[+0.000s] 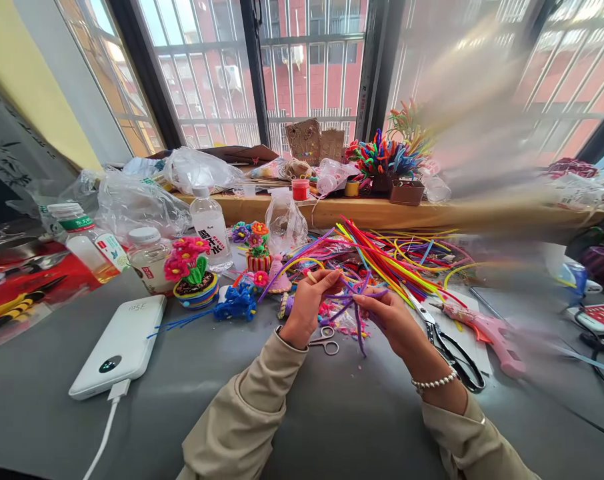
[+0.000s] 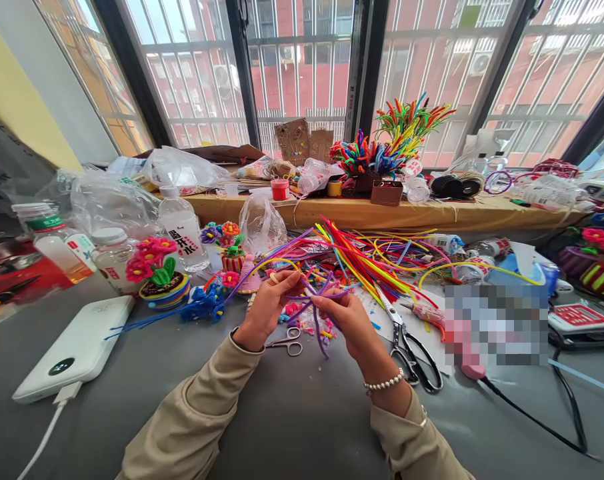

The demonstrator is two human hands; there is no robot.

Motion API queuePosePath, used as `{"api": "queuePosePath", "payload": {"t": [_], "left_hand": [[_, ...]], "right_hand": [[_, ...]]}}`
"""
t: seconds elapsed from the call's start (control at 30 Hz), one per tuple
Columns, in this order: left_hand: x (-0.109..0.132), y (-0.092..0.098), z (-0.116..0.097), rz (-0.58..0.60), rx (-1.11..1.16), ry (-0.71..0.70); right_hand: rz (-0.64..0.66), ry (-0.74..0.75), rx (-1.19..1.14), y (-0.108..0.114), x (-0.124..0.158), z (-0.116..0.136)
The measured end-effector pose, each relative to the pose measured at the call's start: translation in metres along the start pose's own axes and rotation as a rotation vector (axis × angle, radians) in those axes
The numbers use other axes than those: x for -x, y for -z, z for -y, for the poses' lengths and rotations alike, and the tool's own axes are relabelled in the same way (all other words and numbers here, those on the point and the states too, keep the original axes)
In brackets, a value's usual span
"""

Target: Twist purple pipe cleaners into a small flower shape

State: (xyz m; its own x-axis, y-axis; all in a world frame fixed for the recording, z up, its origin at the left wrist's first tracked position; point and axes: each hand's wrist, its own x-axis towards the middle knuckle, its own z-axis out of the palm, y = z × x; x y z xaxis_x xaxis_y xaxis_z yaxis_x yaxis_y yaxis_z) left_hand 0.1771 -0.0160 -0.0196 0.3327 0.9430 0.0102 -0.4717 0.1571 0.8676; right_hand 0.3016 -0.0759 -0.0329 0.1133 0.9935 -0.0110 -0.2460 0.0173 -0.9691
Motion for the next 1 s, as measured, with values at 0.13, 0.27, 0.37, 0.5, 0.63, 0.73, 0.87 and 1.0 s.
{"api": "queuePosePath", "payload": {"t": [0.13, 0.27, 0.37, 0.5, 0.63, 0.73, 0.87, 1.0], "left_hand": [[-0.005, 0.005, 0.000, -0.084, 0.070, -0.049], [-0.006, 0.006, -0.001, -0.072, 0.109, -0.003], [-0.002, 0.003, 0.000, 0.127, 0.021, 0.086], [0.003, 0.000, 0.001, 0.276, -0.117, 0.172], [0.003, 0.000, 0.001, 0.224, -0.209, 0.198], [0.003, -0.001, 0.000, 0.145, -0.187, 0.193], [0.005, -0.003, -0.001, 0.132, -0.145, 0.207], [0.006, -0.002, -0.002, 0.182, -0.121, 0.261]], "right_hand": [[0.001, -0.039, -0.062, 0.001, -0.001, 0.001], [-0.066, 0.047, -0.057, 0.007, -0.002, 0.002], [-0.102, 0.078, -0.047, 0.010, -0.003, 0.004], [-0.090, 0.077, -0.033, 0.009, -0.002, 0.007], [-0.056, 0.123, 0.072, 0.005, 0.000, 0.007], [-0.085, 0.098, 0.092, 0.005, 0.000, 0.005], [-0.183, 0.065, -0.012, 0.009, -0.002, 0.003], [-0.204, 0.054, -0.028, 0.012, -0.003, 0.004]]}}
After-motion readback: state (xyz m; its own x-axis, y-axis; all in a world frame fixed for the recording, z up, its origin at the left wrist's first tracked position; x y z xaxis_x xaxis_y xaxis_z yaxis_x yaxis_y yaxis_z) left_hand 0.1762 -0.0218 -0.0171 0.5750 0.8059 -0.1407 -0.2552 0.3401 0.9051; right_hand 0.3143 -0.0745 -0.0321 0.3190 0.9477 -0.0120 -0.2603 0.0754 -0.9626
